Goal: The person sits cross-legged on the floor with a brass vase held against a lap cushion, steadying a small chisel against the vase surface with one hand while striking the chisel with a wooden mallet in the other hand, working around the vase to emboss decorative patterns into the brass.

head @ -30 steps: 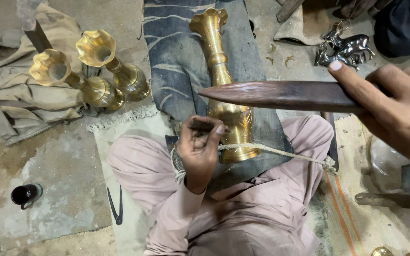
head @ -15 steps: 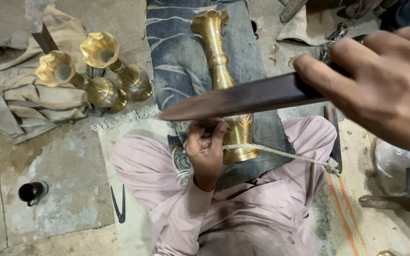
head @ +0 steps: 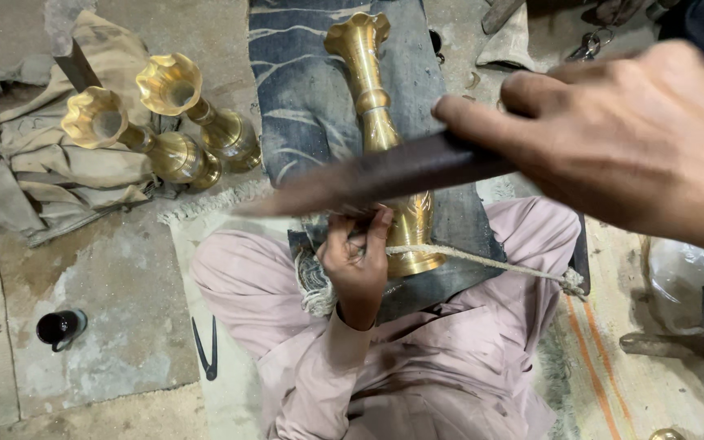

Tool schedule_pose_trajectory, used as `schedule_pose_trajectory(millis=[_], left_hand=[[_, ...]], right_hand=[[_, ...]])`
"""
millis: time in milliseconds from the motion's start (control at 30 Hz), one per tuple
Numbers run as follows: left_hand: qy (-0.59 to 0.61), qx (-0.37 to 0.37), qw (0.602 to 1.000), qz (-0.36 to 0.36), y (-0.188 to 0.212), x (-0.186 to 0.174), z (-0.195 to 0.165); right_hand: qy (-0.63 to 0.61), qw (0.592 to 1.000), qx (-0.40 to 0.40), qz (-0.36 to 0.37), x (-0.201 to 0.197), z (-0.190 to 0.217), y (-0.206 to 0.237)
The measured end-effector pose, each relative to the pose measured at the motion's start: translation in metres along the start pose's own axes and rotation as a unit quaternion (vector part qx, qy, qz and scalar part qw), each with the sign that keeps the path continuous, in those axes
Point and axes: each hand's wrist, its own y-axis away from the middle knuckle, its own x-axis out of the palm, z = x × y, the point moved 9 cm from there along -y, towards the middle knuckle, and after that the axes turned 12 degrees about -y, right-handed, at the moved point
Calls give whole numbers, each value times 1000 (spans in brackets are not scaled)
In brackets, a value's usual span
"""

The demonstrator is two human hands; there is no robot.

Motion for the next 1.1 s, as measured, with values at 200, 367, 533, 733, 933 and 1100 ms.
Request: schedule_pose_trajectory(millis=[200, 367, 533, 733, 933, 1100], left_hand=[[-20, 13, 1000, -13, 3, -3, -4], [2, 3, 1000, -5, 3, -1, -4], [-74, 42, 996, -8, 3, -3, -13], [-68, 47, 996, -20, 5, -4, -13], [-87, 12, 996, -9, 7, -5, -6], [-113, 47, 992, -37, 7, -8, -11]], right_hand=[[-12, 999, 11, 29, -3, -1, -4], [12, 998, 13, 58, -4, 5, -2], [-63, 993, 37, 92, 7, 4, 1], [-149, 983, -14, -103, -10, 5, 14], [-159, 983, 6, -95, -6, -1, 14], [-102, 989, -28, -108, -11, 6, 12]])
